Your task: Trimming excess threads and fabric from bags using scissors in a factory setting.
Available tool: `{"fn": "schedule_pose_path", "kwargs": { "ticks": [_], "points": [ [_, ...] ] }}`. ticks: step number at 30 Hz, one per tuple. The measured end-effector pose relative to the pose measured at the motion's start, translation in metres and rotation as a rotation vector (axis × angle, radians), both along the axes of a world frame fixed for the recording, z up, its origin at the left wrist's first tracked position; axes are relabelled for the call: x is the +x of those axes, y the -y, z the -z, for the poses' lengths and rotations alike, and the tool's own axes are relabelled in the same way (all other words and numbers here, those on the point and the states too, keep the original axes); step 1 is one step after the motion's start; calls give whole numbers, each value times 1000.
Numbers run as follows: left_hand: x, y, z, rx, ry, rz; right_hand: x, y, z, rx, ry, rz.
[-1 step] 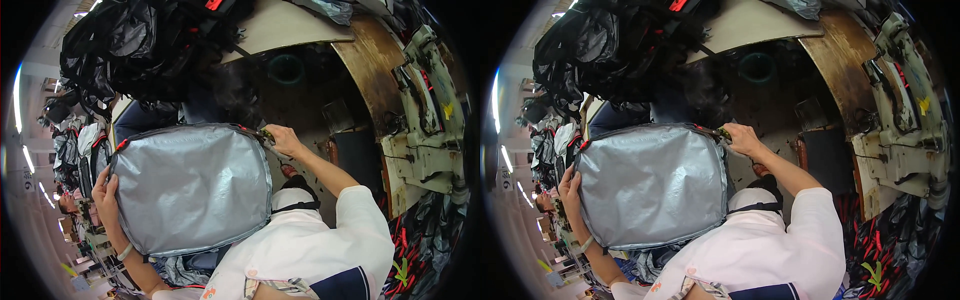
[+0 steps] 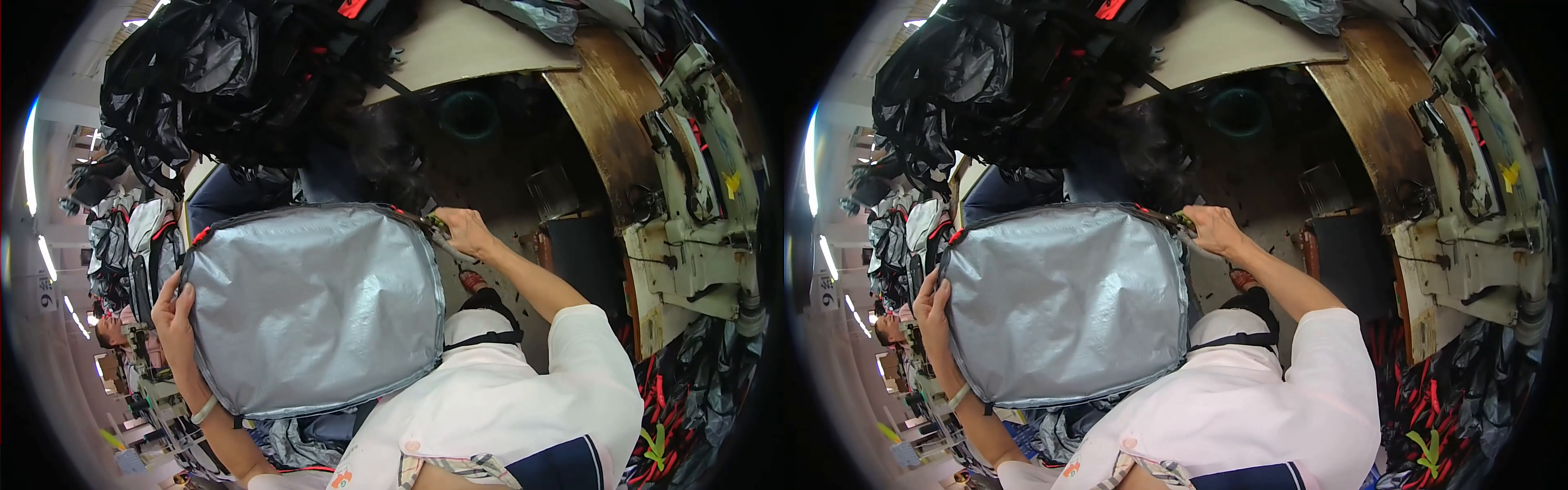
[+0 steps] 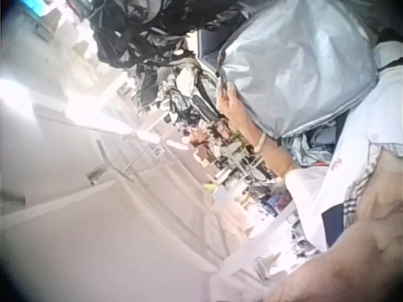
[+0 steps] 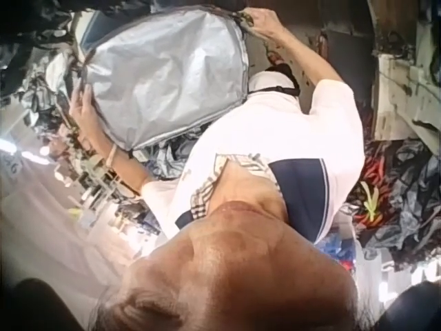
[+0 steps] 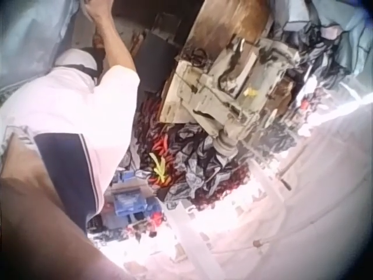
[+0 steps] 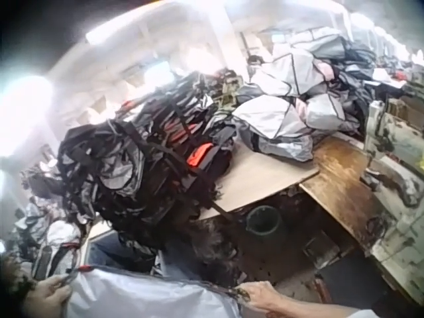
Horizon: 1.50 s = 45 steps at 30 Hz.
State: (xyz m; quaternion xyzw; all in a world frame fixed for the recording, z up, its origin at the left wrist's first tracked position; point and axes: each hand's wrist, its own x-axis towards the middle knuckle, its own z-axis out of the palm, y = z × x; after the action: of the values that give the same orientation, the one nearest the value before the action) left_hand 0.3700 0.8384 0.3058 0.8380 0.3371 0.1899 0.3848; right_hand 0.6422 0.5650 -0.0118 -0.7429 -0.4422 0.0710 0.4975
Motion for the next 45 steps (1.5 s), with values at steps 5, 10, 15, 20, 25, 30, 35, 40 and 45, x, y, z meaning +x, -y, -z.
{"fn": "schedule_pose_path", "kwargs": {
  "ticks": [5, 10, 15, 20, 25, 30, 35, 40, 45],
  "points": [
    [1, -12, 3, 21, 31, -18, -3, -4, 21, -123, -6, -31],
    [8, -18, 1, 20, -70, -58, 2, -25, 12, -52, -103, 83],
    [43, -24, 17, -1, -79, -18, 43, -66, -49, 92, -7, -43],
    [51, -42, 38, -224, -1, -21, 60, -165, -103, 149, 475, -203],
    [66, -43, 45, -274, 15, -18, 62, -219, -133, 95, 536, -387],
    [75, -44, 48, -274, -16, -20, 68, -230, -143, 66, 494, -502],
    [76, -50, 50, -294, -19, -28, 72, -240, -153, 165, 567, -503],
    [78, -54, 53, -307, -24, -21, 78, -243, -145, 72, 565, -557],
    [77, -54, 54, -256, -54, -15, 74, -243, -140, 110, 569, -533]
  ]
}}
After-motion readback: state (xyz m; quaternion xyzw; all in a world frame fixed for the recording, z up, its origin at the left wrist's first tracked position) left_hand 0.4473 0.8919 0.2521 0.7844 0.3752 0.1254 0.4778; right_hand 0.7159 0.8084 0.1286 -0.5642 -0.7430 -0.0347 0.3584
